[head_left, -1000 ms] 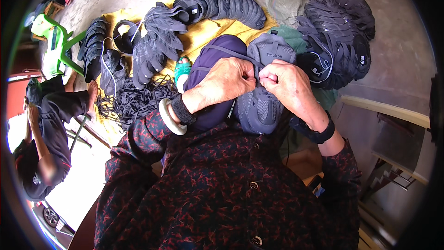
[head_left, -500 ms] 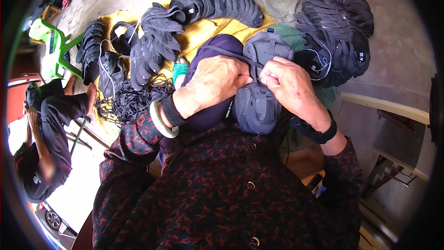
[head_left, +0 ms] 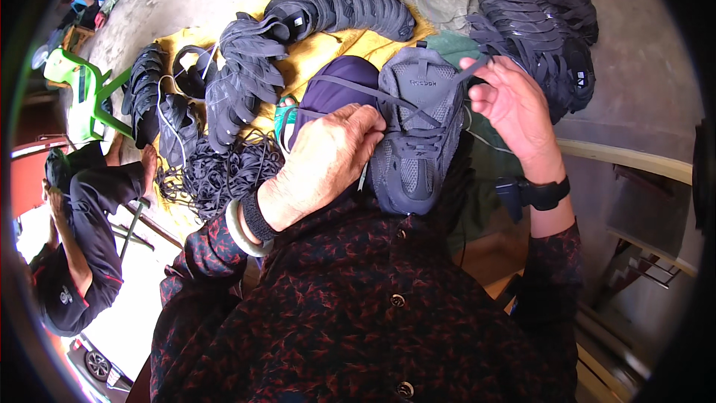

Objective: Lacing a black sneaker upper.

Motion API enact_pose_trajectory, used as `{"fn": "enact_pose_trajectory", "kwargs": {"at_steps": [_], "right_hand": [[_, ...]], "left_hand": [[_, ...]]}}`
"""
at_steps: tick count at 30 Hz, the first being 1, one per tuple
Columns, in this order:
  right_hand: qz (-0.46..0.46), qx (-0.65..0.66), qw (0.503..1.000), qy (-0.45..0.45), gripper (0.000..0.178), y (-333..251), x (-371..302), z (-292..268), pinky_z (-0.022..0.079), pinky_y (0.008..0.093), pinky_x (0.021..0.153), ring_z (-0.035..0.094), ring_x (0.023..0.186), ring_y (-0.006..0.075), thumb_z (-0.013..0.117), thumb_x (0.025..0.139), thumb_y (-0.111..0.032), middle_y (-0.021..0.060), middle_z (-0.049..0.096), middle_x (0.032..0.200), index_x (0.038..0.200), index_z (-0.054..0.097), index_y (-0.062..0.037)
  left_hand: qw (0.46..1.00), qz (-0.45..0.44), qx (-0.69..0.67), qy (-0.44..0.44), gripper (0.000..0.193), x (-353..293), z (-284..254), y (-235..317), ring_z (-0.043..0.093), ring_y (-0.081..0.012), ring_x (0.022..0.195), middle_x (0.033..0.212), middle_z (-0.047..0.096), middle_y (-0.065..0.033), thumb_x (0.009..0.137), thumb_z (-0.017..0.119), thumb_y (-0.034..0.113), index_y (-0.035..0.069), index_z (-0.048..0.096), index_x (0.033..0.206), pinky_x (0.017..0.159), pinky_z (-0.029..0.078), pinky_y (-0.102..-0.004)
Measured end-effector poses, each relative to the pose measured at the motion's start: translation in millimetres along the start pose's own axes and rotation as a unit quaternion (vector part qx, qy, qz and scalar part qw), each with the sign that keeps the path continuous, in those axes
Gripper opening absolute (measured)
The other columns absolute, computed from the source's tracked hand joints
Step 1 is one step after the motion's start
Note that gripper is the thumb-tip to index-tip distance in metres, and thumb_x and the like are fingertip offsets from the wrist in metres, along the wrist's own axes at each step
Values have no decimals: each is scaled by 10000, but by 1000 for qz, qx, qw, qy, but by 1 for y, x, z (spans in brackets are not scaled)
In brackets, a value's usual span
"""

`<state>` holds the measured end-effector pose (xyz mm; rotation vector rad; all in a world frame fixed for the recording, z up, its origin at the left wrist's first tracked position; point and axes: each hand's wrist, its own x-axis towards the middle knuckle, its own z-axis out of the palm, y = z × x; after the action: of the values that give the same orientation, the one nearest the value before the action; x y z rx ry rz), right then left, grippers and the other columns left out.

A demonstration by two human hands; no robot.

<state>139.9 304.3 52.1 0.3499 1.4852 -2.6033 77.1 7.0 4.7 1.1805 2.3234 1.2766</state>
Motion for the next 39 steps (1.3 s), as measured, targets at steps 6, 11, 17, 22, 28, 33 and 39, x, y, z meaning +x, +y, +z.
{"fn": "enact_pose_trajectory", "kwargs": {"at_steps": [6,11,17,22,28,33,39], "right_hand": [[-38,9,999,21,191,26,16,22,543,441,990,675,1114,320,529,1031,-79,221,659,1224,1206,560,-10],[-72,-120,990,34,286,26,11,28,551,390,984,680,1084,259,606,1007,-74,169,669,1182,1272,549,16],[-50,-94,992,72,222,15,13,2,592,325,862,700,922,176,620,1013,-118,100,696,1059,1197,653,2],[-106,-74,979,159,209,-35,14,-43,592,392,931,693,961,205,613,1015,-111,107,683,1047,1178,631,18],[-132,-84,956,250,251,-74,2,-74,568,410,995,667,1003,207,622,1005,-98,109,659,1051,1209,610,49],[-127,-88,957,245,254,-60,-2,-72,566,398,992,660,1023,207,626,1010,-118,106,657,1063,1211,605,36],[-148,-61,944,289,189,-80,-9,-106,581,398,968,679,1033,222,633,999,-95,162,676,1171,1150,608,16]], "left_hand": [[993,-53,-59,-91,127,7,3,-16,703,-273,753,865,706,-127,954,679,106,17,645,1040,668,543,-347],[936,-194,-218,-195,170,12,-11,-18,571,-32,648,789,657,8,981,683,147,13,696,1086,543,483,-216],[941,-186,-187,-210,148,21,-21,-19,563,-39,626,774,649,13,964,702,121,16,710,1068,562,480,-217],[962,-139,-170,-163,149,22,-23,-20,552,-55,686,822,634,5,937,724,90,21,698,1066,620,482,-233],[977,-41,-186,-94,214,28,-10,-20,628,-98,859,1017,668,-30,867,768,19,49,695,1065,720,517,-264],[993,10,-81,-86,124,31,-13,-22,663,-182,867,965,684,-76,889,749,51,18,695,996,741,520,-321],[979,-84,-100,-156,128,31,-24,-21,673,-267,892,918,678,-105,876,758,116,32,718,965,794,517,-366]]}}
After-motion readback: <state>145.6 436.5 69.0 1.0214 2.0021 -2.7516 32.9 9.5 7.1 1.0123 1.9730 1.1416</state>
